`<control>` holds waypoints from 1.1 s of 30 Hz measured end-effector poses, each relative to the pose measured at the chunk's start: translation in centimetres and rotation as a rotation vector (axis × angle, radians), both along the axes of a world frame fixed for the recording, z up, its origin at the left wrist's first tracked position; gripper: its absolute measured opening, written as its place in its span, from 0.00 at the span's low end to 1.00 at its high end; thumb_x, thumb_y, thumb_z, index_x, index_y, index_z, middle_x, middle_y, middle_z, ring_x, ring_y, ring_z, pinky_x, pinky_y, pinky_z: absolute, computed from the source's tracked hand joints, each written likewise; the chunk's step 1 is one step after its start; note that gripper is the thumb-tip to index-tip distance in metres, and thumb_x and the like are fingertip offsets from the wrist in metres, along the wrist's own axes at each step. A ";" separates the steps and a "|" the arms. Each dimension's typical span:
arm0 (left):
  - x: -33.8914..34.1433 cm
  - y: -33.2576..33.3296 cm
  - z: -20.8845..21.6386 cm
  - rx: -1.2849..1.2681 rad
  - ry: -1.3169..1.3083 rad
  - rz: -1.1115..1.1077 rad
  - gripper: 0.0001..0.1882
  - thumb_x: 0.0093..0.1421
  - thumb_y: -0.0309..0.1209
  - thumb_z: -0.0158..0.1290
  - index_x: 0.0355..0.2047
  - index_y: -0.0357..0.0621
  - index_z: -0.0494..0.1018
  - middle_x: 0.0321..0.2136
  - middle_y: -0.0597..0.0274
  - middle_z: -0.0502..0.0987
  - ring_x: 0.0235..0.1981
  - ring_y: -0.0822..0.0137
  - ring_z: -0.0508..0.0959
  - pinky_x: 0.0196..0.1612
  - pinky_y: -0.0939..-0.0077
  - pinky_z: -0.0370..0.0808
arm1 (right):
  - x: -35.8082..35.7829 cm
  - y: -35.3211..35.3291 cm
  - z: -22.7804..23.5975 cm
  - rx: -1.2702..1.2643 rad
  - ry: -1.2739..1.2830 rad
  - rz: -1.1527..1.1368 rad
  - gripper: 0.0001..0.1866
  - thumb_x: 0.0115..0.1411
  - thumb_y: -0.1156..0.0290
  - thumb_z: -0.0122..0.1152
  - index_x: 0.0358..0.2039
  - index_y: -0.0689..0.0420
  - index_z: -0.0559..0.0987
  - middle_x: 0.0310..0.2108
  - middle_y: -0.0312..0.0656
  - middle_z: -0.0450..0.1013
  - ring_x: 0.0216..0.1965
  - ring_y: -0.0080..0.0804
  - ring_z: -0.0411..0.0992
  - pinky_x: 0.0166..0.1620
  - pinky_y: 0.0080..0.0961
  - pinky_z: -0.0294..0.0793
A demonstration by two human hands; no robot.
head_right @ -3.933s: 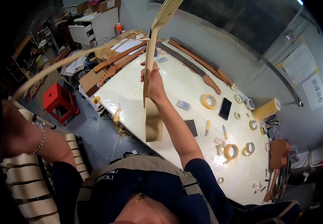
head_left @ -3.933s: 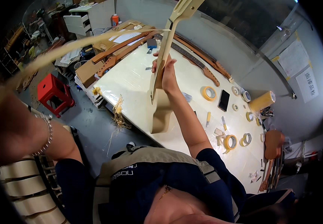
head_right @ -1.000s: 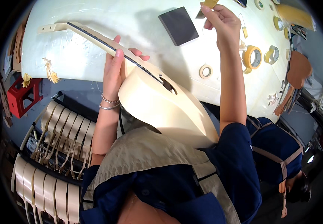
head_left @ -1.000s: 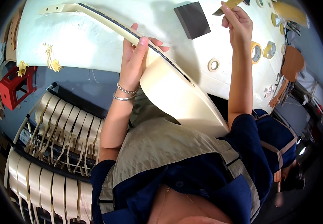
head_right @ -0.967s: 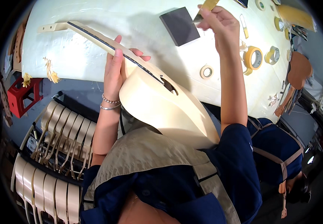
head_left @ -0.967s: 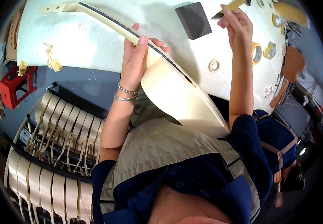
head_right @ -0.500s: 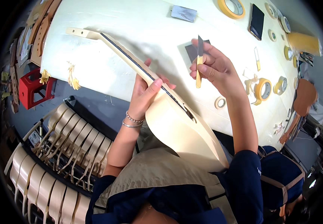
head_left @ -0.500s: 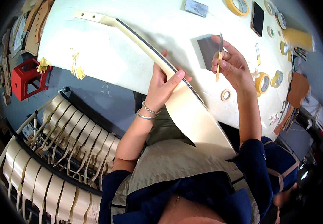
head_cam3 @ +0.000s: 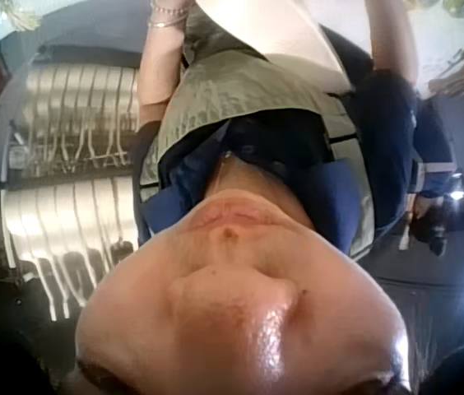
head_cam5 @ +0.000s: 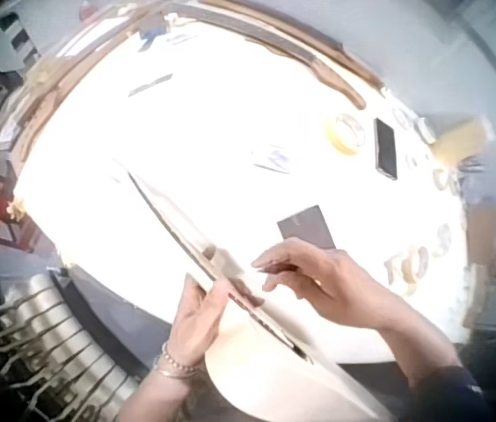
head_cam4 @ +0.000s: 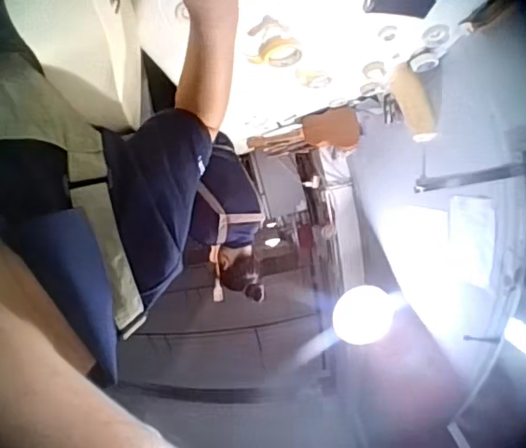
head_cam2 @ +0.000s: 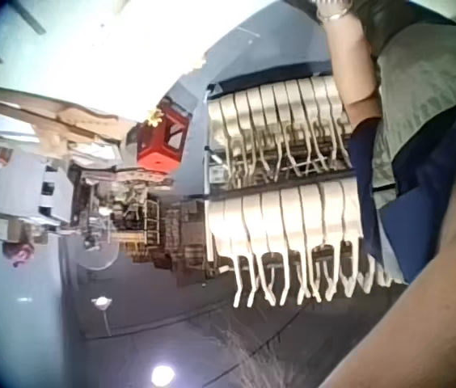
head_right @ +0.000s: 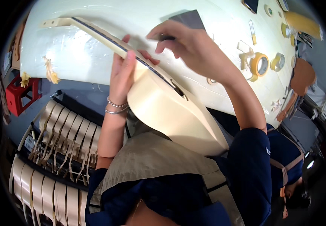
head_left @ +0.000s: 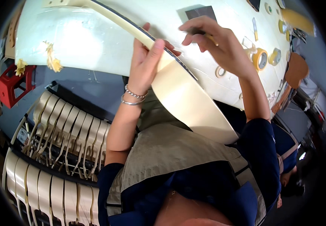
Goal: The person uses a sanding block to smooth the edges and surfaces of a light-colored wooden chair component. They rotate the piece to access different angles and then place it on a rack before picking up another similar component to continue the sanding process.
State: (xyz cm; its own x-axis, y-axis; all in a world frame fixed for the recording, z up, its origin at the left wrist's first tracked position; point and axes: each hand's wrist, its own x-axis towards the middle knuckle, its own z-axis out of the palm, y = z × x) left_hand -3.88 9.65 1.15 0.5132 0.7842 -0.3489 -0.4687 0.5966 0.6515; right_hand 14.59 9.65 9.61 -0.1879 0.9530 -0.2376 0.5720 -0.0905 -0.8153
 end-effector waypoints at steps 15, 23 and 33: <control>0.1 0.0 0.3 0.010 0.061 0.009 0.36 0.64 0.38 0.46 0.59 0.29 0.40 0.31 0.56 0.75 0.34 0.71 0.75 0.39 0.80 0.72 | -1.2 -0.2 0.0 0.532 -0.493 0.388 0.09 0.40 0.76 0.65 0.26 0.53 0.79 0.27 0.30 0.75 0.27 0.28 0.69 0.27 0.23 0.71; 0.0 0.0 0.4 0.030 0.077 -0.007 0.33 0.65 0.39 0.44 0.60 0.32 0.42 0.33 0.56 0.74 0.35 0.70 0.75 0.42 0.78 0.72 | -1.5 -0.3 0.3 0.663 -0.572 0.434 0.06 0.47 0.70 0.61 0.17 0.53 0.74 0.18 0.28 0.67 0.26 0.24 0.67 0.25 0.19 0.68; -0.3 -0.2 -0.1 -0.027 0.063 0.006 0.27 0.66 0.37 0.42 0.61 0.40 0.48 0.38 0.53 0.73 0.40 0.68 0.73 0.44 0.75 0.71 | -1.8 0.1 0.9 0.673 -0.580 0.423 0.07 0.48 0.70 0.60 0.17 0.54 0.74 0.18 0.29 0.68 0.26 0.24 0.68 0.24 0.21 0.68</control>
State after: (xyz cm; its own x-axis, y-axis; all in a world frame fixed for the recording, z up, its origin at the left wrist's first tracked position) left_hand -4.19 9.49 1.03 0.4848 0.7772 -0.4011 -0.4313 0.6114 0.6634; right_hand 12.82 9.70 10.51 -0.5704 0.8043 0.1667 0.7780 0.5941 -0.2042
